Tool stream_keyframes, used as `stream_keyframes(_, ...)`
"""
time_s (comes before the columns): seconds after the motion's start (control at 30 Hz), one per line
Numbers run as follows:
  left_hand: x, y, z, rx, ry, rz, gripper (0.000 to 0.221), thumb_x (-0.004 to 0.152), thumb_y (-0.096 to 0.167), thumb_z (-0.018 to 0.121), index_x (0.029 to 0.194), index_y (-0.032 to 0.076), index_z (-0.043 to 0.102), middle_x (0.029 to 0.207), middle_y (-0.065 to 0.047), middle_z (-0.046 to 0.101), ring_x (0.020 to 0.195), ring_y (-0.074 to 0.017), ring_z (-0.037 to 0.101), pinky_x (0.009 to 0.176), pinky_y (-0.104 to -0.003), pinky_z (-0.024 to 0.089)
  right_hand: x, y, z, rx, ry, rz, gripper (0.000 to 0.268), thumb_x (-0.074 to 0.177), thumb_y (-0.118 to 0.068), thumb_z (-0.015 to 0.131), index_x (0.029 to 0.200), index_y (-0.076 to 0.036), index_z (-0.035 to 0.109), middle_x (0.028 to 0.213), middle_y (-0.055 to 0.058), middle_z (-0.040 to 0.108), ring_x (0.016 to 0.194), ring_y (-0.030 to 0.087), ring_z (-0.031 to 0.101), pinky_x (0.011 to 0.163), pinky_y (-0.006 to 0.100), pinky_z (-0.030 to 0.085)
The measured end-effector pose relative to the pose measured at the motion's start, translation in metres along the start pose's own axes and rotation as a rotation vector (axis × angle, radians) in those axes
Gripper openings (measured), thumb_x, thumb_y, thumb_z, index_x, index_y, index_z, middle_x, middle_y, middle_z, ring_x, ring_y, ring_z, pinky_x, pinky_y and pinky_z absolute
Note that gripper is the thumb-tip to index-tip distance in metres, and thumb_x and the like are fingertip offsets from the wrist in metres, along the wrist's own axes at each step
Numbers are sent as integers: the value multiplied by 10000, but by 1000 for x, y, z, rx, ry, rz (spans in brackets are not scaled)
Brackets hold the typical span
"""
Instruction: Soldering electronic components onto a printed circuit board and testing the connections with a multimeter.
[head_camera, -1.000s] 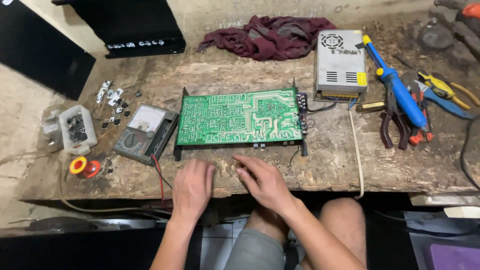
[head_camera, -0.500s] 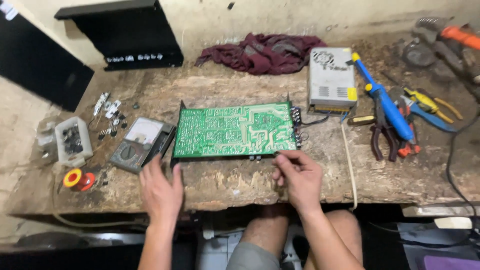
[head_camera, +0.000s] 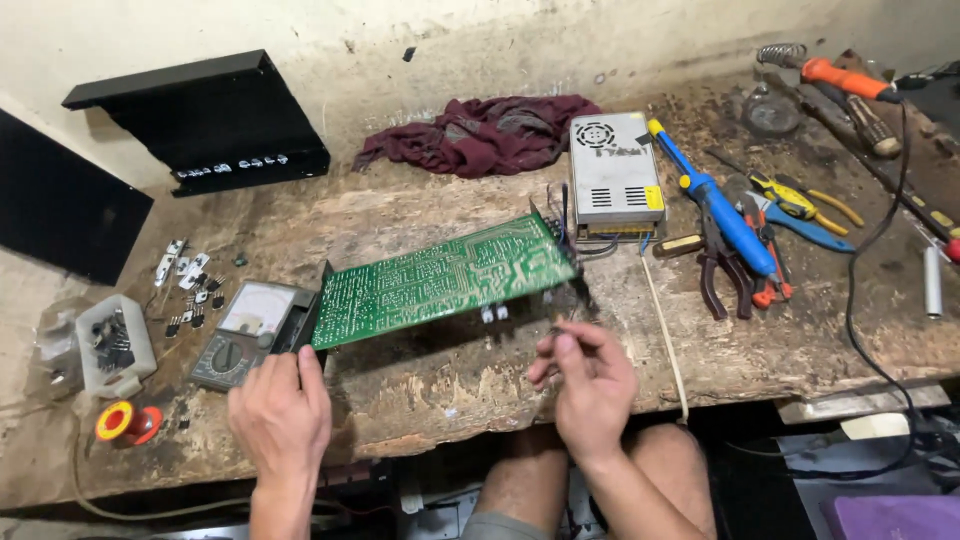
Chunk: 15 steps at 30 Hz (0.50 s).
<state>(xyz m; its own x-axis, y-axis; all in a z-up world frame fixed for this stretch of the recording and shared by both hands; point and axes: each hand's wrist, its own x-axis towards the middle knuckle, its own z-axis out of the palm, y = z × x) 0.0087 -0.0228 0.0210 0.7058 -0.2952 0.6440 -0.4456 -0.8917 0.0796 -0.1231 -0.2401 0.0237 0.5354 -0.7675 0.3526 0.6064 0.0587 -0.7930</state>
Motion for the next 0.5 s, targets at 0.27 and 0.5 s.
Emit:
stream_keyframes(0.27, 41, 24, -42, -136, -137, -130, 488, 892, 265, 389, 430, 126, 315, 367, 31, 271, 341, -105, 221, 374, -239, 196, 31, 10, 26, -207, 121, 353, 92, 825, -76, 434, 825, -23, 509, 870, 119, 623, 752, 207, 640, 638, 266, 558)
stream_keyframes(0.5, 62, 32, -52, -34, -340, -258, 507, 907, 322, 329, 461, 82, 326, 408, -43, 357, 407, -191, 372, 462, -338, 309, 63, 17, 39, 96, 243, 492, 83, 867, -71, 444, 817, -15, 480, 656, 91, 539, 431, 109, 466, 357, 177, 369)
